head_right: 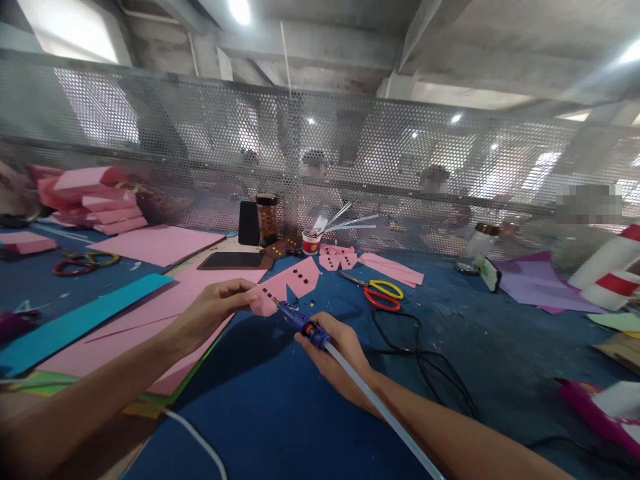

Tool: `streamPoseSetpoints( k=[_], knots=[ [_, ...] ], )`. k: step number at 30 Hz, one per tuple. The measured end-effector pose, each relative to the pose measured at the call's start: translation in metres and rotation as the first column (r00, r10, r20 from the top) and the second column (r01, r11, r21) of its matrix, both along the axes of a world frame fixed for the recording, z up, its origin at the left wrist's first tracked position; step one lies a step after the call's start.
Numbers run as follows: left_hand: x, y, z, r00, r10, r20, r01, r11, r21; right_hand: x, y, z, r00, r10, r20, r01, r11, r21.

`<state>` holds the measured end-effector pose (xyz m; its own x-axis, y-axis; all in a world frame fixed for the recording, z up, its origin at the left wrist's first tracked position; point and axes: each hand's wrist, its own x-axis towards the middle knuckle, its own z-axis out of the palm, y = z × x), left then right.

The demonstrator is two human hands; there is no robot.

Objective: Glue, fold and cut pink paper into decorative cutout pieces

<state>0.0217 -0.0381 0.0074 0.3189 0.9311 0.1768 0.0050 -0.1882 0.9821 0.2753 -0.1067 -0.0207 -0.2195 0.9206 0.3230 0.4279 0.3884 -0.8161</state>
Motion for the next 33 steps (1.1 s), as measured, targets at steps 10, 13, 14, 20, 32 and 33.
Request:
streamPoseSetpoints(
  k=[10,13,14,20,32,33],
  knots=[
    [0.0026,-0.0002,0.0013,1.0,0.014,0.008,-0.014,1.0,-0.015,0.0006,0.0022,-0.0019,0.999,-0.03,0.029,0.029,0.999,0.045],
    [0.0024,0.0002,0.0007,1.0,0.008,0.017,-0.007,1.0,-0.023,0.0009,0.0025,-0.0025,0.999,-0.029,0.038,0.027,0.998,0.049],
    [0.0023,0.0002,0.0006,1.0,0.005,0.018,-0.005,1.0,-0.024,0.001,0.0024,-0.0026,0.999,-0.03,0.041,0.028,0.998,0.05],
    [0.0003,0.0003,-0.0006,1.0,0.001,0.015,-0.001,1.0,-0.025,0.0003,0.0014,0.0001,0.999,-0.019,0.045,0.018,0.999,0.036],
    [-0.0004,0.0018,-0.0021,1.0,-0.007,0.026,0.008,0.999,-0.051,0.0016,0.0025,-0.0036,0.999,-0.001,0.032,0.0,1.0,0.022],
    [-0.0004,0.0016,-0.0021,1.0,-0.004,0.026,0.006,0.999,-0.052,0.0016,0.0026,-0.0037,0.999,0.0,0.035,0.0,1.0,0.023]
  ],
)
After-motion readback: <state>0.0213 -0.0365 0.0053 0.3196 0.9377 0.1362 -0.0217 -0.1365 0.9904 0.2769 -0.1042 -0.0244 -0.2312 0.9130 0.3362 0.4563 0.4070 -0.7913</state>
